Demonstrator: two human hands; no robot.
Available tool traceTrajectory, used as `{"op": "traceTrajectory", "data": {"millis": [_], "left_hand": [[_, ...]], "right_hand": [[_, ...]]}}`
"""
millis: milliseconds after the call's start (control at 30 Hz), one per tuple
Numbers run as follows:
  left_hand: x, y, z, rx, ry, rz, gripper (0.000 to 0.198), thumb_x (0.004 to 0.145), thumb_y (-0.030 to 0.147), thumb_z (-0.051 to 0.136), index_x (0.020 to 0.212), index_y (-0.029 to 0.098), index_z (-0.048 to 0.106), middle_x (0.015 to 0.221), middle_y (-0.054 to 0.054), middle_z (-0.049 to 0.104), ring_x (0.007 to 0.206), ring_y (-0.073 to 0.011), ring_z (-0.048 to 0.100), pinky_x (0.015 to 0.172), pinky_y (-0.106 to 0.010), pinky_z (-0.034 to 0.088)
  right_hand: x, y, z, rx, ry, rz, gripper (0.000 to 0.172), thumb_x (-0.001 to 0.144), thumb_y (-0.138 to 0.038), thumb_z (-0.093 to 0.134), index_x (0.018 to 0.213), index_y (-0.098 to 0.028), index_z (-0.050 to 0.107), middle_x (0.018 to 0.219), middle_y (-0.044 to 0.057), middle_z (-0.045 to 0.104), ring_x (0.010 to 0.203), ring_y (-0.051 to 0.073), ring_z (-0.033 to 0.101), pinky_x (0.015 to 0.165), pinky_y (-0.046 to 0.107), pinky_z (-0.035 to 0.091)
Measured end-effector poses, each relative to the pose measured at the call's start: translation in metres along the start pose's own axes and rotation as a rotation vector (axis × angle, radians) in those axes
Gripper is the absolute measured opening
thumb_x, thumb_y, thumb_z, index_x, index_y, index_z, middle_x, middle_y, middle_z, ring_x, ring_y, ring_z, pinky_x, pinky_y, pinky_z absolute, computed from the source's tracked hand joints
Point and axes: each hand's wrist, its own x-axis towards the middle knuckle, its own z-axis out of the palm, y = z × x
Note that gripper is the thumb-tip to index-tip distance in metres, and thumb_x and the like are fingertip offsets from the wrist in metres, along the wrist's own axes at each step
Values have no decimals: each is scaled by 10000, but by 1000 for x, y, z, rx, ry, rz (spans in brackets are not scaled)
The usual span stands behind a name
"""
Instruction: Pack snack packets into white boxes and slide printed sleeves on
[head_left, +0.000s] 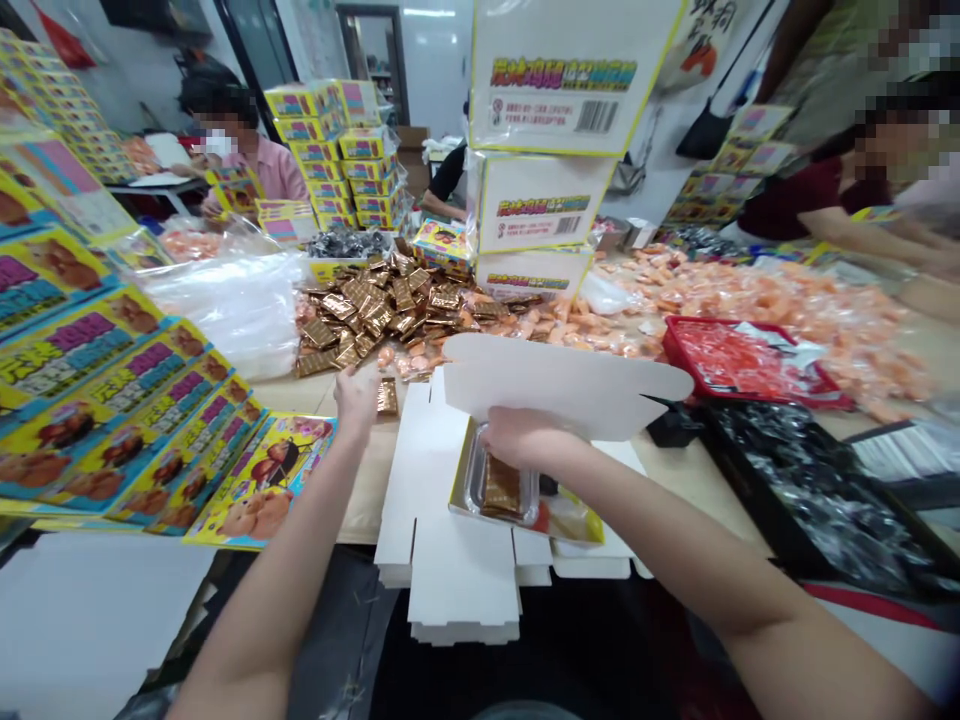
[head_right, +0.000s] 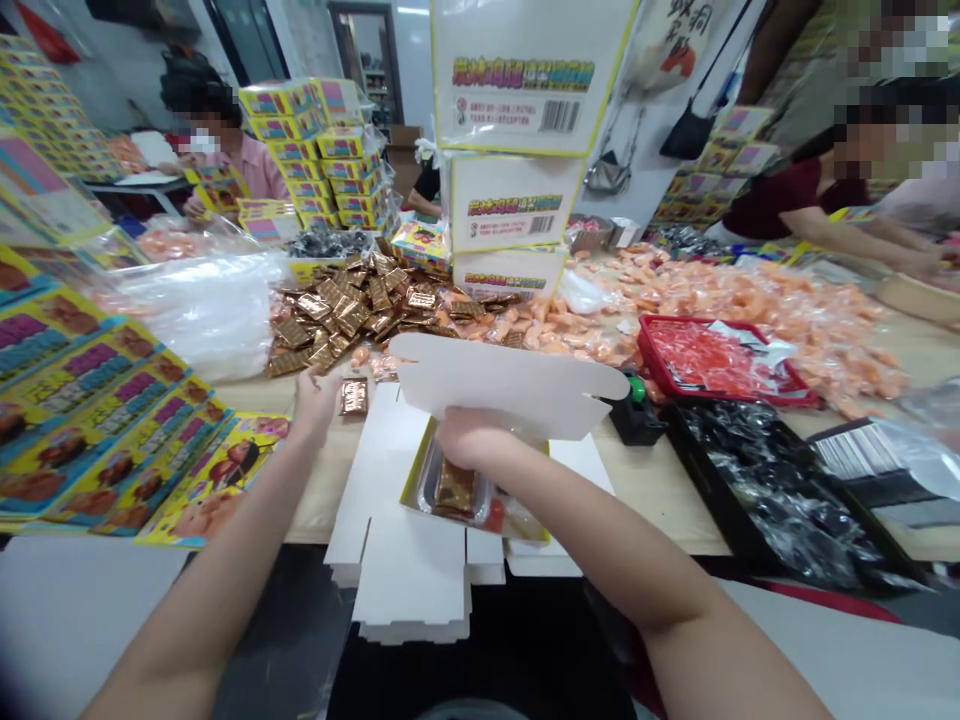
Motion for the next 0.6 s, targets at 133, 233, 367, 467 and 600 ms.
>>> {"op": "traceTrajectory", "data": {"millis": [133, 233, 367, 467, 600], "left_hand": [[-83, 11, 0, 113, -211, 239, 188, 876, 239, 590, 1060, 201, 607, 1144, -75, 629, 1143, -233, 550, 1030, -404, 379], [-135, 26, 5, 398, -770, 714, 287, 910, 353, 567, 1168, 233, 606, 1181, -69, 666, 1180, -241, 563, 1142, -475, 245], [-154, 36, 19, 596, -964, 783, 485, 856, 502, 617, 1228, 198, 555, 1133, -93, 684, 1124, -268, 600, 1160, -516, 183], [-146, 32, 20, 501, -885, 699, 229, 938, 354, 500, 1096, 201, 567, 1033, -71, 677, 1031, -232, 619, 1085, -489, 318], [-131, 26, 13, 327, -511, 506, 158, 953, 195, 354, 967, 192, 511, 999, -96, 606, 1003, -221, 591, 883, -391, 468]], "right_hand": [[-9, 15, 15, 88, 129, -45, 332, 894, -253, 453, 1150, -167, 647, 1120, 158, 624, 975, 270, 605, 838, 372, 448], [-25, 39, 24, 401, 335, -156, 434, 903, -222, 376, 1304, -195, 539, 1244, 110, 548, 1161, 213, 510, 996, 337, 386], [-27, 55, 45, 810, 446, -71, 425, 829, -184, 423, 1228, -190, 571, 1042, 59, 584, 939, 169, 567, 888, 312, 458], [-13, 48, 69, 873, 598, 24, 343, 832, -188, 465, 1150, -209, 592, 985, 37, 571, 889, 159, 562, 862, 308, 472], [-10, 34, 84, 652, 625, 8, 364, 839, -143, 495, 1192, -189, 571, 1147, 86, 549, 1014, 189, 558, 925, 348, 457]]}}
